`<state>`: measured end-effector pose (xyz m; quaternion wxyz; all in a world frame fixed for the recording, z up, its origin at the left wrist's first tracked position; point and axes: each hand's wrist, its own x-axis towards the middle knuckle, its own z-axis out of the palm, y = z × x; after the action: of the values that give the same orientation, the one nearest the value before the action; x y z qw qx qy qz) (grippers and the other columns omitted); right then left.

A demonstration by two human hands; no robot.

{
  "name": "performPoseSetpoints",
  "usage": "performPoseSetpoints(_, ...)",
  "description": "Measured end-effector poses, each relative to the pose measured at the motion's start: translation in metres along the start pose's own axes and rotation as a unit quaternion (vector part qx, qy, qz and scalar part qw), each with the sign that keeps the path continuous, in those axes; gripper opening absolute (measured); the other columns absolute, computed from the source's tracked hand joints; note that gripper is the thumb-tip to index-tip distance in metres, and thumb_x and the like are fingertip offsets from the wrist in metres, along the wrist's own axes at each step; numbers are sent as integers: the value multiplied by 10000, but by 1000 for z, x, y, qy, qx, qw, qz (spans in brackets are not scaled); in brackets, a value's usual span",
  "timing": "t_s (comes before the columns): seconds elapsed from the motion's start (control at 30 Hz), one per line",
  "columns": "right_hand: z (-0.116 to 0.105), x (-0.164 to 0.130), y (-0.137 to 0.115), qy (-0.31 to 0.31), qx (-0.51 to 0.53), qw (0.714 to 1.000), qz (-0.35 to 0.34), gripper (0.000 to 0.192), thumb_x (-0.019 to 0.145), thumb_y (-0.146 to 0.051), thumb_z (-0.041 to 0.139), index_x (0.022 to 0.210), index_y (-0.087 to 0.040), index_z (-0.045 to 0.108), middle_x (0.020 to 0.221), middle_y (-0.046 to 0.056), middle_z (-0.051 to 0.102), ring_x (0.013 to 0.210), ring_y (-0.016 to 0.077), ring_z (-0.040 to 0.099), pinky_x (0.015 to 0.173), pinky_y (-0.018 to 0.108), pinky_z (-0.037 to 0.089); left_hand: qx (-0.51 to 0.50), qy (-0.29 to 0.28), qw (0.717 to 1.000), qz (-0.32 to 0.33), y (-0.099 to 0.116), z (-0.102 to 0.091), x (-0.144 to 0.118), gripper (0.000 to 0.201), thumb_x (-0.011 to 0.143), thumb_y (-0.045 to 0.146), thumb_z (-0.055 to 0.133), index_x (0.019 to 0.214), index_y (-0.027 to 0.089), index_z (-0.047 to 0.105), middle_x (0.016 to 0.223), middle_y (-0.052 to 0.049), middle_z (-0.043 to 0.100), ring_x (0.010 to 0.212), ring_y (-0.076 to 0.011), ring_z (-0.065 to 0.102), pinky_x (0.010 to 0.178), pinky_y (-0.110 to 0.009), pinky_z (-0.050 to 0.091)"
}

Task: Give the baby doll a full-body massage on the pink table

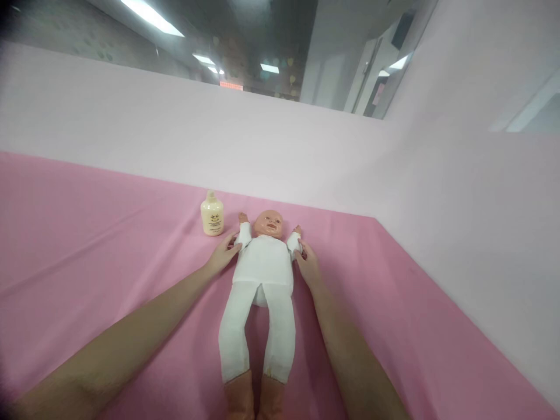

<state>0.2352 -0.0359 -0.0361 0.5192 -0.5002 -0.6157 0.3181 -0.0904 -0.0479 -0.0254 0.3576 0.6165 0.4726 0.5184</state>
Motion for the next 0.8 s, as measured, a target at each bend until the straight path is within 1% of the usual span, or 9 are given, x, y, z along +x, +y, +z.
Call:
performPoseSetpoints(0.07, 0, 0, -1, 3, -14, 1000, 8, 549, 835, -468, 611, 1346, -272, 560, 1370, 65, 605, 1202, 256, 602, 1053, 456, 469, 37, 3, 999, 14, -3, 0, 2, 530, 880, 385, 574, 1383, 227, 520, 1293, -87, 613, 1081, -231, 608, 973, -375, 464)
performPoseSetpoints(0.13, 0, -1, -3, 6, -39, 999, 16, 536, 846, -469, 589, 1346, -277, 567, 1370, 48, 607, 1228, 255, 584, 1088, 463, 434, 84, 3, 996, 29, -6, -2, 4, 510, 883, 377, 561, 1366, 213, 546, 1303, -95, 613, 1144, -249, 582, 1000, -382, 447)
performPoseSetpoints(0.2, 1, -3, -8, 5, -69, 997, 26, 540, 861, -466, 557, 1366, -273, 552, 1378, 38, 602, 1251, 253, 567, 1111, 476, 404, 130, -4, 991, 36, -6, -3, 5, 472, 888, 377, 544, 1327, 211, 587, 1251, -95, 647, 1130, -263, 588, 993, -394, 448)
performPoseSetpoints(0.27, 1, -5, -13, 5, -90, 995, 32, 545, 868, -454, 543, 1384, -277, 536, 1399, 35, 585, 1279, 256, 545, 1130, 485, 377, 154, -14, 987, 35, -5, -5, 6, 429, 891, 384, 529, 1270, 210, 629, 1179, -89, 683, 1070, -268, 613, 959, -396, 463)
performPoseSetpoints(0.33, 2, -8, -19, 5, -93, 995, 29, 538, 864, -441, 549, 1381, -293, 539, 1402, 28, 582, 1307, 261, 523, 1143, 484, 361, 158, -17, 987, 30, -4, -5, 5, 414, 886, 392, 529, 1239, 208, 645, 1130, -82, 702, 1019, -264, 631, 926, -387, 476)
performPoseSetpoints(0.43, 3, -10, -24, 8, -74, 997, 16, 519, 853, -423, 564, 1358, -303, 565, 1359, 27, 615, 1317, 269, 520, 1142, 479, 367, 143, -17, 989, 25, -3, -5, 5, 434, 878, 405, 539, 1252, 207, 635, 1127, -74, 709, 995, -252, 644, 906, -369, 486)
performPoseSetpoints(0.6, 2, -10, -25, -2, -44, 999, 0, 498, 844, -403, 581, 1333, -313, 588, 1299, 21, 655, 1295, 275, 540, 1130, 477, 387, 113, -17, 993, 15, -6, -5, 5, 471, 868, 419, 554, 1294, 224, 604, 1214, -63, 684, 1080, -259, 634, 949, -368, 473)
performPoseSetpoints(0.7, 2, -9, -22, 2, -40, 999, 0, 515, 835, -408, 595, 1341, -313, 580, 1330, 18, 636, 1308, 274, 526, 1150, 486, 361, 111, -12, 994, 1, -8, -6, 5, 490, 857, 429, 573, 1304, 229, 592, 1262, -67, 662, 1115, -275, 621, 963, -388, 465)
performPoseSetpoints(0.8, 2, -7, -16, 4, -50, 999, 10, 544, 832, -414, 596, 1364, -312, 555, 1374, 15, 604, 1320, 266, 515, 1165, 501, 337, 106, -5, 994, -14, -10, -6, 5, 519, 833, 436, 612, 1302, 216, 589, 1266, -83, 657, 1127, -294, 614, 962, -407, 465)
